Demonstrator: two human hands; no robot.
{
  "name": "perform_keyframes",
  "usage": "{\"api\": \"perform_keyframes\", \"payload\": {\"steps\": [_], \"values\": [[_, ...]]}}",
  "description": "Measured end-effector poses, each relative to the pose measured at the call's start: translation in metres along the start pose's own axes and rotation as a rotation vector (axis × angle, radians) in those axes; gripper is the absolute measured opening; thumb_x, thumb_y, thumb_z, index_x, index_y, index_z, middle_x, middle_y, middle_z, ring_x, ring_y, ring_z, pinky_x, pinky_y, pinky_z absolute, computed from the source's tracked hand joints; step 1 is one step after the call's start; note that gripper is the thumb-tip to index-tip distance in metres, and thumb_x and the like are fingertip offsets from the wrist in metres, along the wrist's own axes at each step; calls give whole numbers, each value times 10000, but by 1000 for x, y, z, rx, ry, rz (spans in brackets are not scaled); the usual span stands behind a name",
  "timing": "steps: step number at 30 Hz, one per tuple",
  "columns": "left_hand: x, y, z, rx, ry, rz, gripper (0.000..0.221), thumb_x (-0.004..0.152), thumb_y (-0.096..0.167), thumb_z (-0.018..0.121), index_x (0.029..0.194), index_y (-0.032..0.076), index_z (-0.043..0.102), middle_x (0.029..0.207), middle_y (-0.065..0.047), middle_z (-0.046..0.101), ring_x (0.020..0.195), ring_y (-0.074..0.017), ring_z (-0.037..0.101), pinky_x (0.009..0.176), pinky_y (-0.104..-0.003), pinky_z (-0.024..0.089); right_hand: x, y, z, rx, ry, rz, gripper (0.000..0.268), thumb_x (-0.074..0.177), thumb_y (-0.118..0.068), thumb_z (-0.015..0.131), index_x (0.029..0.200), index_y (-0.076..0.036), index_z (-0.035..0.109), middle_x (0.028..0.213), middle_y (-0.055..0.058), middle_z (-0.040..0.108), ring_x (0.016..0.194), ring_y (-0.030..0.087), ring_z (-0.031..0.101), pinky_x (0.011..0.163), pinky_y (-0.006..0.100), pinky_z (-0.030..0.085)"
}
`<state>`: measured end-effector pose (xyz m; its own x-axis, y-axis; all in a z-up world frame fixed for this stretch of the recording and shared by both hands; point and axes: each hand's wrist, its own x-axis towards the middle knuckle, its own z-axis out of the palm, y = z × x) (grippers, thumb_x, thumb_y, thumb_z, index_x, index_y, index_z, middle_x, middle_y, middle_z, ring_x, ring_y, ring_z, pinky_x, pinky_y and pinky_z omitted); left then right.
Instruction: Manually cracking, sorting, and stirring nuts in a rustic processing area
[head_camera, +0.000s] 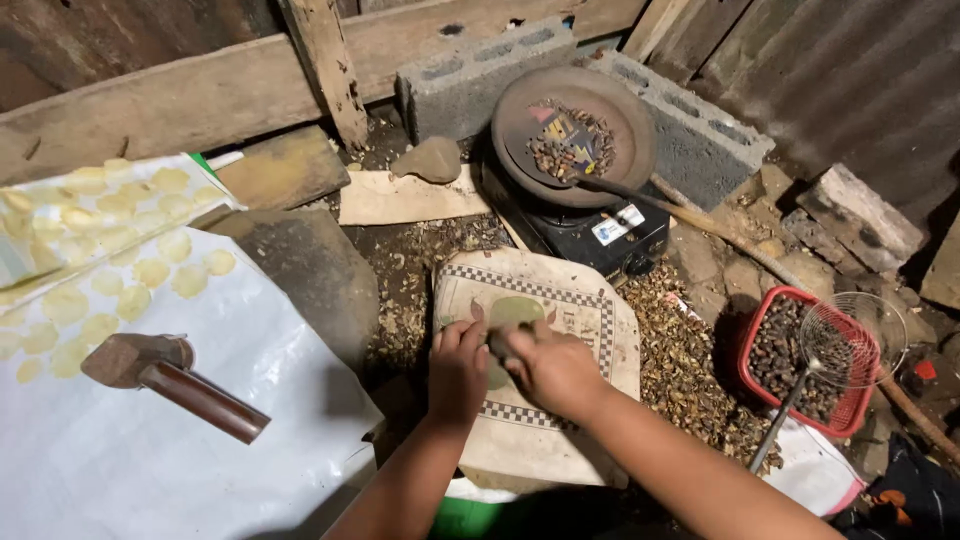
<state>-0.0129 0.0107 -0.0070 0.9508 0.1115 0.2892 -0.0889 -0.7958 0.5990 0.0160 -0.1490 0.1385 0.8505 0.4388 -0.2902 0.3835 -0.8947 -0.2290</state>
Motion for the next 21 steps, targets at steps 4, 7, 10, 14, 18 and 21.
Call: {"api": "perform_keyframes", "payload": {"steps": [4,7,10,14,18,21], "values": [[0,-7,-3,-44,-46,34,259,891,160,701,1139,233,711,1063,4,634,968,-252,660,836,-362,543,2,-1,-5,8,37,30,440,999,-475,487,1400,-300,443,1240,205,587,994,448,713,872,536,582],[3,-12,-1,-22,-66,30,217,903,188,695,1109,257,717,1033,17,619,953,-248,658,832,-360,540,17,13,4,210,-147,226,514,992,-488,504,1455,-319,358,1241,204,639,1130,448,675,978,566,530],[3,-11,2,-37,-43,6,187,919,217,692,1100,261,705,1037,17,613,958,-261,660,829,-376,546,22,21,-4,285,-248,292,487,994,-458,510,1436,-323,359,1257,213,670,1212,436,644,1034,563,501],[7,-8,6,-46,9,-16,163,891,238,737,1051,253,712,1027,14,610,938,-269,660,803,-381,550,18,0,-29,211,-297,258,456,985,-421,518,1403,-301,379,1294,228,655,1198,439,651,1025,563,508],[9,-13,23,-55,62,-85,162,790,355,813,924,336,724,992,71,602,937,-233,648,802,-398,550,15,-2,-17,-29,-272,160,451,988,-456,515,1406,-367,373,1383,193,573,1155,414,671,983,537,527],[5,-9,12,-20,25,-99,195,799,377,817,964,347,718,1044,80,601,993,-220,634,835,-403,529,11,2,-21,-31,-286,161,472,983,-455,519,1424,-368,375,1397,217,557,1163,434,666,989,555,523]]}}
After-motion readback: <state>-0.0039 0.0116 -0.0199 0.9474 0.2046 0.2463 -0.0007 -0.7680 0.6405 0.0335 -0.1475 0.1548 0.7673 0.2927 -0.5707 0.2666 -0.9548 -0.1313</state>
